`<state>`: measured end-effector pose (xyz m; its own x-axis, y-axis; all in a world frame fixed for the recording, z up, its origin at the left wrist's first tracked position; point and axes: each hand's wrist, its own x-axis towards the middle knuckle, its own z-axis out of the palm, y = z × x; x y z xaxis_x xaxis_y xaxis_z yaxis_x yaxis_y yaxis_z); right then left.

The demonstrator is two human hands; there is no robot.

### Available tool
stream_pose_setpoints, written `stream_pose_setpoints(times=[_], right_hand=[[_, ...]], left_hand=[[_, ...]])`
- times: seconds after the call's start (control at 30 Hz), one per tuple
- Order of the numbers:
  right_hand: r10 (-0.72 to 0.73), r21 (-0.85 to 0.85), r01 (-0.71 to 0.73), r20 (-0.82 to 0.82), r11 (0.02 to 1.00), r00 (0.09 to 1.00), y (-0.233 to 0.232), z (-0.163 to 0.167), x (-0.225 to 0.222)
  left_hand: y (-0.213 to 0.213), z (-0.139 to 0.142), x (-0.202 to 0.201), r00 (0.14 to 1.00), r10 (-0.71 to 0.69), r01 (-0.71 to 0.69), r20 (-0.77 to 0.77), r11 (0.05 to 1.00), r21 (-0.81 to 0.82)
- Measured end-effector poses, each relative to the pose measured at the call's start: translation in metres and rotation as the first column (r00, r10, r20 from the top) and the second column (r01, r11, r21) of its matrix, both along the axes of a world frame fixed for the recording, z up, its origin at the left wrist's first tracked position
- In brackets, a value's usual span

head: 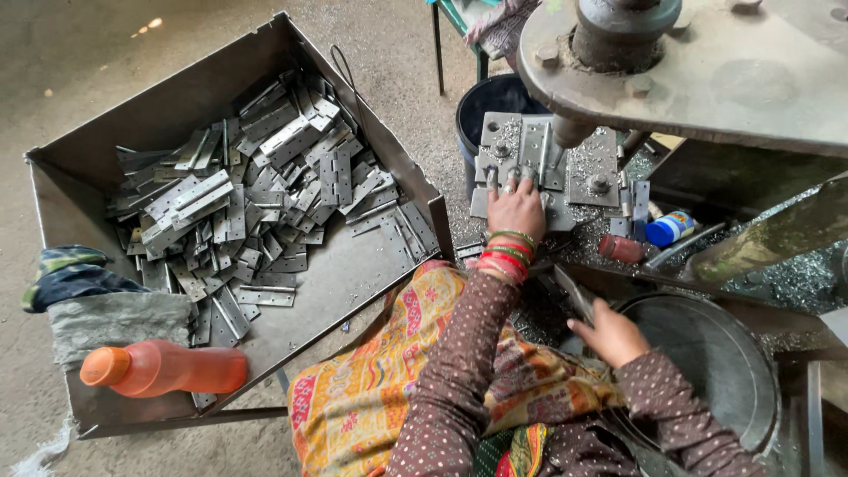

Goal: The person sits on the floor and repeatedly places small metal plates into a manual punching machine, pulls the lever to punch holes, and returns the finished pieces to a metal bin. The person handles the plates one at a time and uses a lever to operate the machine.

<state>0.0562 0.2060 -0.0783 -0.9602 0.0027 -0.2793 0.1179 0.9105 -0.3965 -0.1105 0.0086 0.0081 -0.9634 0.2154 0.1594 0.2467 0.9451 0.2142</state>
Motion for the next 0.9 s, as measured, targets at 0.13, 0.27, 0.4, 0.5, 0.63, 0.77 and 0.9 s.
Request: stream_pose_setpoints(times=[0.13, 0.27, 0.4, 0.5, 0.63, 0.77, 0.9], right_hand=[[0.042, 0.077, -0.039, -0.043, 0.996, 0.998, -0.003, 0.013, 0.000], [-0.092, -0.052, 0.087, -0.094, 0.995, 0.991, -0.019, -0.010, 0.018], [-0.078, -0.006, 0.078, -0.159, 0.997, 0.984, -0.024, -0.033, 0.027], [-0.091, -0.032, 0.090, -0.029, 0.995, 0.995, -0.023, -0.033, 0.025], [-0.043, -0.133, 0.019, -0.181, 0.991, 0.982, -0.016, -0.027, 0.015], [-0.058, 0.026, 0.058, 0.009, 0.998, 0.998, 0.011, 0.002, 0.003], [0.037, 0.166, -0.050, 0.079, 0.985, 0.996, 0.033, 0.015, -0.016]], left_hand=[[-0.001, 0.005, -0.019, 0.998, 0.032, -0.032, -0.056, 0.999, -0.004], [0.001, 0.008, -0.027, 0.999, 0.036, -0.036, 0.029, 0.999, 0.022], [0.001, 0.012, -0.024, 0.999, 0.027, -0.027, 0.028, 1.000, 0.015], [-0.010, 0.013, -0.010, 0.980, -0.047, 0.049, 0.195, 0.999, -0.005], [-0.056, -0.011, 0.067, 0.900, -0.056, 0.195, -0.433, 0.939, 0.285], [-0.125, -0.050, 0.145, 0.897, 0.187, 0.021, -0.401, 0.888, 0.459], [-0.188, -0.092, 0.176, 0.840, 0.507, -0.386, -0.191, 0.808, 0.446]])
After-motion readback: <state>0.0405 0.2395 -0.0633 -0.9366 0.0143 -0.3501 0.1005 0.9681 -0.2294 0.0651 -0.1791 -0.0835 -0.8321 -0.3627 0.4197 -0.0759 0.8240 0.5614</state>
